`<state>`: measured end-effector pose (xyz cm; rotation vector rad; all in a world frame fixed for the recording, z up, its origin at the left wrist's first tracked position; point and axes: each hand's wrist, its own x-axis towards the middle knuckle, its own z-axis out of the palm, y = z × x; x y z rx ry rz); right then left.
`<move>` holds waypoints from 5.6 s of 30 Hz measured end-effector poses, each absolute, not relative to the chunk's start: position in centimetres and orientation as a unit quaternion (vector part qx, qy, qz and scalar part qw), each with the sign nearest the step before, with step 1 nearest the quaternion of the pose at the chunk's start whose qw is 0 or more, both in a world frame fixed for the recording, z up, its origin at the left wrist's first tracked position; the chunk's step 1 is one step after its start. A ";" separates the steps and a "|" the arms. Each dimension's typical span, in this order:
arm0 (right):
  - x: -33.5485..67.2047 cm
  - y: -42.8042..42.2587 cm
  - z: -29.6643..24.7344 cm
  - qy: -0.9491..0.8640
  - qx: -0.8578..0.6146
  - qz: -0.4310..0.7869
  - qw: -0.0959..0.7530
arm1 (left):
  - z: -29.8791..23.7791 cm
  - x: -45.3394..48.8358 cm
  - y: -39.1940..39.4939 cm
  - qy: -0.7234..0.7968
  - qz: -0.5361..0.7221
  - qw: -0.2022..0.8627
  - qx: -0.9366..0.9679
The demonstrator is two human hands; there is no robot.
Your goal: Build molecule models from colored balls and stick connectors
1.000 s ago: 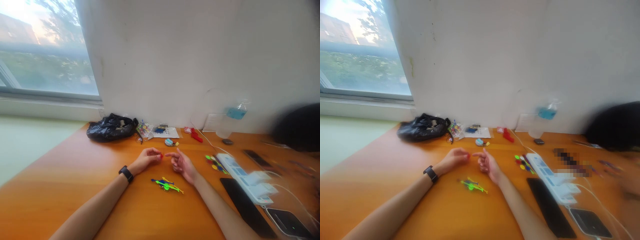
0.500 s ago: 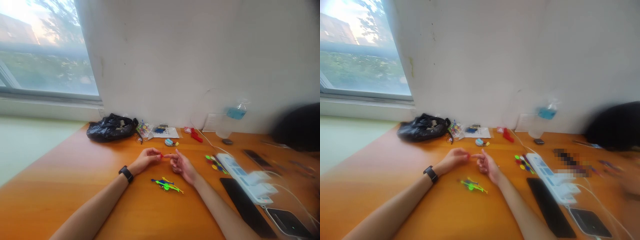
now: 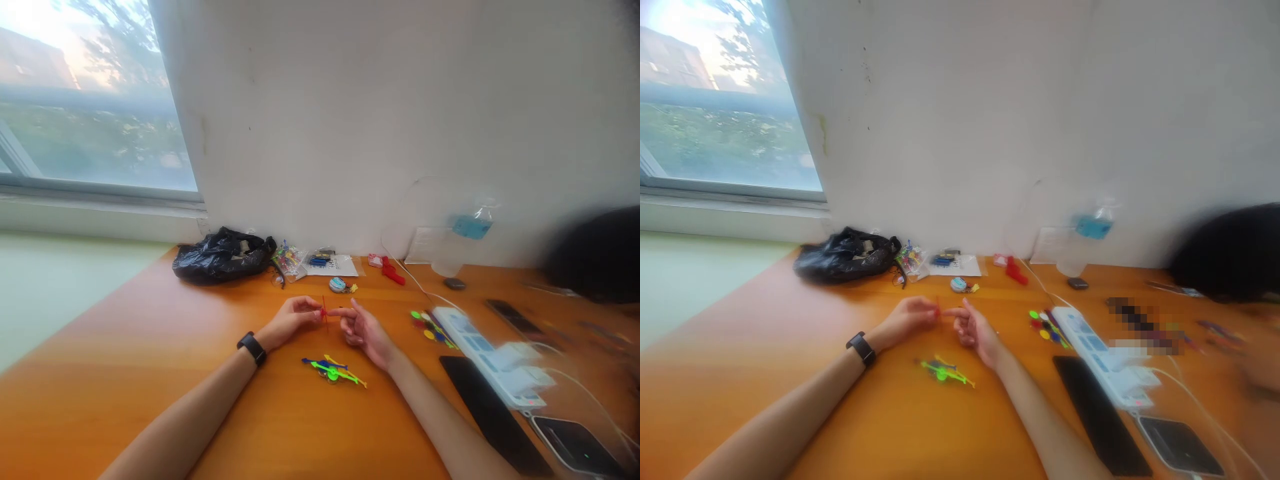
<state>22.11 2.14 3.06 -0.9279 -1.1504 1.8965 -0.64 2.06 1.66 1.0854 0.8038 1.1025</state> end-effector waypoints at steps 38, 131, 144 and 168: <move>22.5 2.3 3.4 -0.410 -0.327 0.727 0.443 | 1.5 -0.7 2.2 0.352 0.489 0.642 0.474; 23.6 2.9 1.3 -0.782 -0.528 0.157 0.290 | 0.2 -1.6 2.3 0.655 0.186 0.045 0.731; 25.1 3.7 1.3 -0.775 -0.596 0.079 0.197 | 1.8 -0.6 0.8 0.519 0.313 0.083 0.791; 24.1 3.4 0.1 -0.819 -0.508 0.133 0.230 | 1.5 -0.5 0.4 0.449 0.284 0.234 0.814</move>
